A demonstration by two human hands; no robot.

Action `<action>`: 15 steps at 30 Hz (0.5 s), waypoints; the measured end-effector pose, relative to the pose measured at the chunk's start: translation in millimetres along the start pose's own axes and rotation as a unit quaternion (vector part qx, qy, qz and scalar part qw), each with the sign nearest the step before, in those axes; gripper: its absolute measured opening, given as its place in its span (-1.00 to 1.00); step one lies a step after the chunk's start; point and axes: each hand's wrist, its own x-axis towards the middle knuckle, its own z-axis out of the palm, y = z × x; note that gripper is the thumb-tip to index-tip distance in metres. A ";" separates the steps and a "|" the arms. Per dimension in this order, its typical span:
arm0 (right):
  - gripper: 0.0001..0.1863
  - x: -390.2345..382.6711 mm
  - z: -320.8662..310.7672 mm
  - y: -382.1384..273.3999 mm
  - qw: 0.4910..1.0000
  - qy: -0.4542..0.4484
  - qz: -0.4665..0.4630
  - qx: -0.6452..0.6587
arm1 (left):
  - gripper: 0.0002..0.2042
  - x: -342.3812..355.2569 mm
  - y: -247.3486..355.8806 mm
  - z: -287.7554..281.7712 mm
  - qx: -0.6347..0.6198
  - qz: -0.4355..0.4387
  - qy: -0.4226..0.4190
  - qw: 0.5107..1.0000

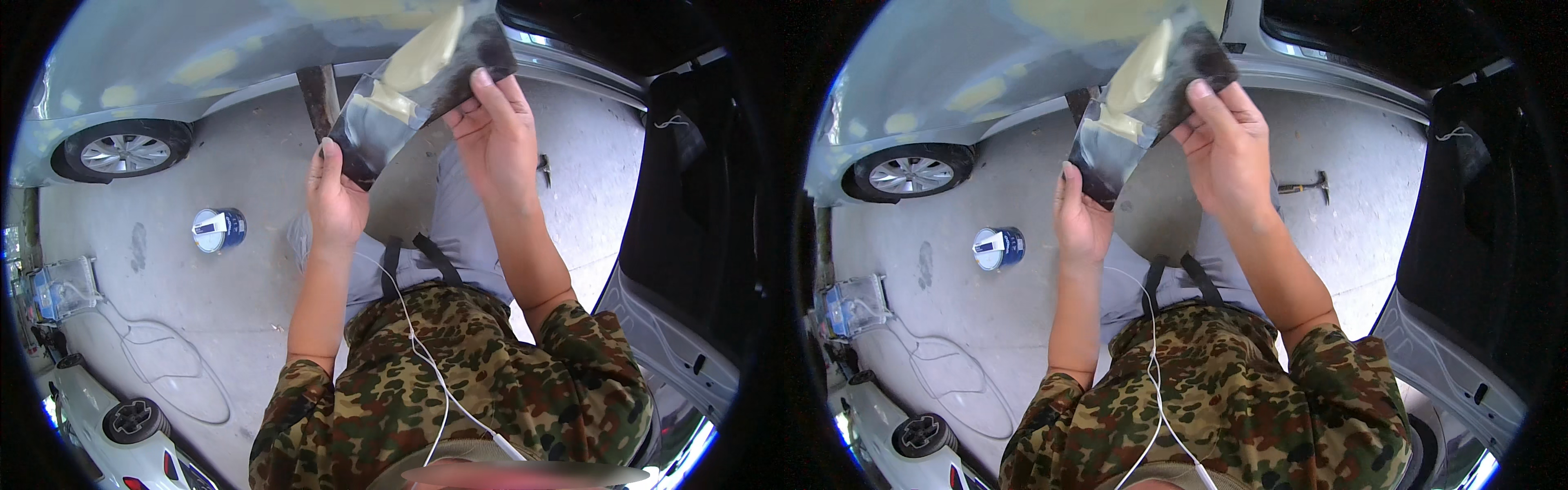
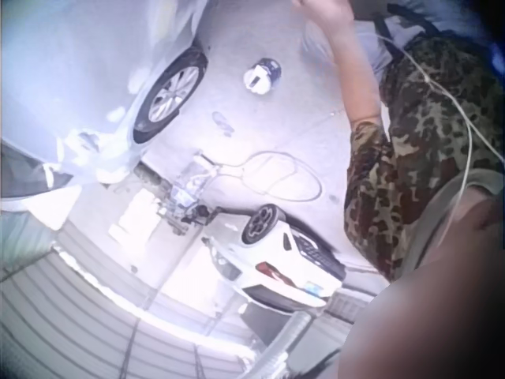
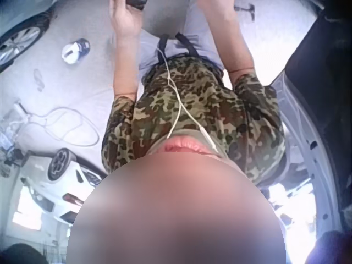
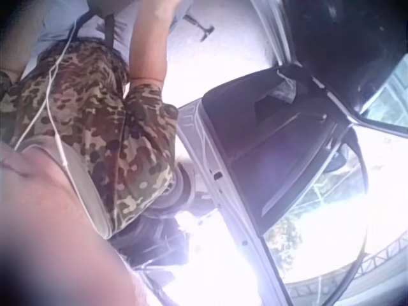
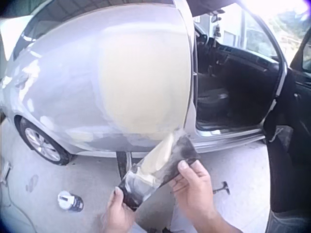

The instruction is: The person mixes body filler with a hardener on a metal palette knife, then applies and smooths the compound onto a silver car door using a spreader. The person works on a single area, repeatedly smoothing the surface.

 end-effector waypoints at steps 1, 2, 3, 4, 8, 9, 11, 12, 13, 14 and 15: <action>-0.77 -3.9 0.3 3.4 1.000 -0.005 0.004 -0.029 | -0.63 -1.2 -5.8 -5.2 0.013 -0.022 0.053 0.998; -0.77 -6.5 0.0 8.1 0.998 -0.046 0.000 -0.044 | -0.63 -1.7 -8.5 -9.2 0.004 -0.012 0.025 1.000; -0.75 -8.6 -2.9 8.9 0.981 -0.006 0.031 -0.192 | -0.63 -1.5 -9.7 -12.0 0.004 -0.014 0.026 1.000; -0.77 -9.6 -5.8 11.7 0.965 -0.029 0.016 -0.259 | -0.64 -0.9 -9.2 -13.7 -0.009 -0.008 0.011 1.000; -0.75 -12.6 -26.0 7.0 0.824 -0.137 -0.018 -0.549 | -0.65 3.2 -4.1 -17.8 -0.017 -0.005 0.055 0.998; -0.73 -10.6 -29.4 7.6 0.790 -0.161 -0.050 -0.590 | -0.65 4.1 -4.0 -18.8 -0.014 0.005 0.064 0.998; -0.70 -6.8 -33.7 7.7 0.752 -0.159 -0.139 -0.624 | -0.65 5.0 -6.7 -20.0 0.011 0.026 0.080 0.996; -0.69 -4.7 -33.5 9.3 0.750 -0.132 -0.193 -0.619 | -0.65 5.2 -9.1 -19.8 0.033 0.035 0.088 0.995; -0.68 -3.0 -32.2 10.5 0.744 -0.107 -0.243 -0.613 | -0.66 4.6 -11.0 -19.0 0.059 0.035 0.117 0.991; -0.67 -1.0 -29.4 13.1 0.722 -0.117 -0.280 -0.622 | -0.65 3.9 -12.1 -17.3 0.066 0.046 0.100 0.992; -0.66 1.1 -26.2 15.2 0.696 -0.130 -0.313 -0.633 | -0.65 3.7 -14.3 -14.3 0.076 0.049 0.102 0.991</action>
